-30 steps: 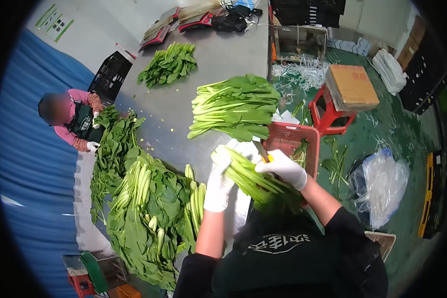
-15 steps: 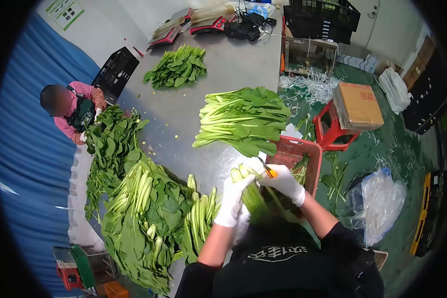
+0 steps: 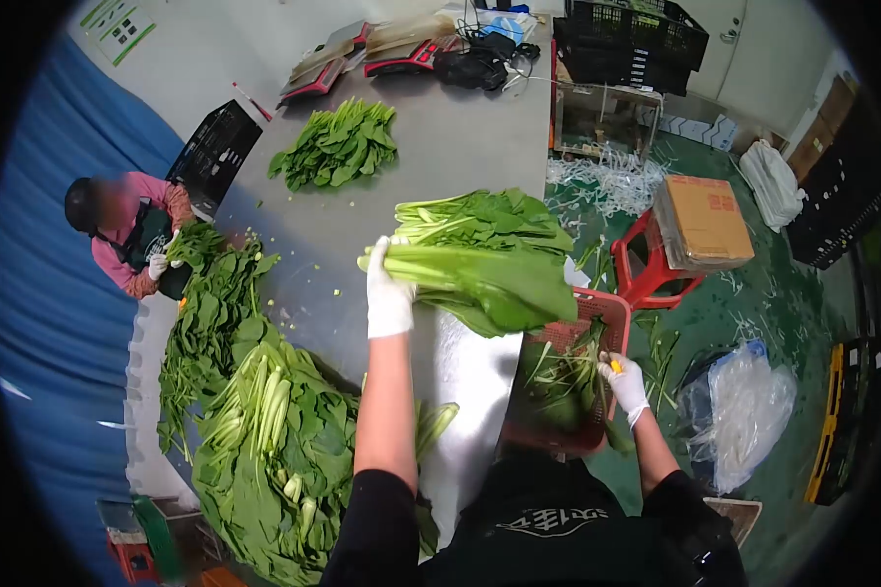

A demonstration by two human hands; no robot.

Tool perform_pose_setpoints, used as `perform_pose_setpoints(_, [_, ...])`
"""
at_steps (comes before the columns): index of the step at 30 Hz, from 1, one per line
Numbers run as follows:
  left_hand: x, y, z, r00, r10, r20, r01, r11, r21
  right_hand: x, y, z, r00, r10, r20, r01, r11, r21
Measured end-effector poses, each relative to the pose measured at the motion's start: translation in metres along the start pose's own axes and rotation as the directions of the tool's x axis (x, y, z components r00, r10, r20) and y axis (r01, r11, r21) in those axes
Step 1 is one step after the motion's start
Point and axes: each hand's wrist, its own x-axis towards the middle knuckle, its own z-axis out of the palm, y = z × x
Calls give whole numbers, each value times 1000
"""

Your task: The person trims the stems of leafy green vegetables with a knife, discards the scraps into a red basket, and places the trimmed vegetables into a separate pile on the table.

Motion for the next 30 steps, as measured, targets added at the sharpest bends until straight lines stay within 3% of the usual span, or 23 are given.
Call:
perform_pose_setpoints(2, [30,-6,7,992,24,127,-36,995,93,-24,-3,5,986,138,92,-139,990,3])
perform_pose_setpoints(3, [46,-8,7,984,24,179,-74,957,280,-37,-14,4,989,84,125,-69,990,-123])
perform_pose_setpoints(4, [61,-13,8,983,7,183,-59,959,277,-46,-22,1,986,33,166,9,969,-247])
perform_pose_setpoints(6, [79,-21,14,989,145,35,-145,884,444,-60,-12,2,983,83,162,-44,972,-233])
perform_pose_setpoints(7, [88,-15,6,987,147,70,-161,804,573,-64,0,2,979,96,181,-67,985,-156])
perform_pose_setpoints(8, [89,-6,6,993,22,120,-92,782,616,-69,11,2,973,107,204,-93,993,-77])
perform_pose_setpoints(10, [66,1,6,961,252,110,-248,620,744,-76,2,-6,970,83,227,-40,981,-192])
perform_pose_setpoints(11, [47,6,0,922,282,265,-383,569,728,-78,-1,-11,972,14,236,44,970,-239])
perform_pose_setpoints(12, [-10,4,9,884,336,325,-443,378,813,-80,-7,-15,954,88,286,-30,979,-200])
perform_pose_setpoints(14, [-71,7,-22,839,99,535,-544,147,826,-80,-15,-19,947,88,310,-24,979,-204])
perform_pose_setpoints(15, [-105,-6,-47,940,47,339,-341,220,914,-81,-1,-15,937,121,328,-101,992,-77])
perform_pose_setpoints(16, [-131,-5,-63,901,-97,423,-433,-143,890,-77,22,-10,928,129,349,-78,984,-157])
perform_pose_setpoints(17, [-152,-7,-86,886,-207,415,-461,-299,836,-76,22,-8,920,106,376,-48,986,-161])
perform_pose_setpoints(18, [-165,-13,-119,945,-134,298,-324,-492,808,-78,19,-6,910,90,404,-24,986,-166])
perform_pose_setpoints(19, [-181,-19,-145,899,-114,424,-381,-682,624,-81,7,-4,913,78,400,2,981,-196])
perform_pose_setpoints(20, [-191,-25,-161,937,-49,346,-263,-751,605,-83,-3,0,910,76,408,6,980,-197])
perform_pose_setpoints(22, [-192,-30,-208,862,112,494,-259,-742,619,-87,-15,5,875,28,483,92,971,-222])
perform_pose_setpoints(25, [-195,-38,-217,868,144,476,-130,-858,496,-90,-29,16,833,-8,553,165,958,-235])
perform_pose_setpoints(26, [-197,-36,-215,830,113,546,-226,-827,515,-92,-37,19,810,-15,586,216,937,-274])
perform_pose_setpoints(28, [-200,-20,-210,868,219,446,-275,-536,798,-93,-42,25,797,-12,604,218,938,-269])
perform_pose_setpoints(29, [-208,-7,-207,877,278,392,-342,-213,915,-94,-46,25,808,-33,588,225,940,-257])
perform_pose_setpoints(30, [-229,5,-178,899,309,310,-329,10,944,-98,-48,26,818,-49,573,228,942,-245])
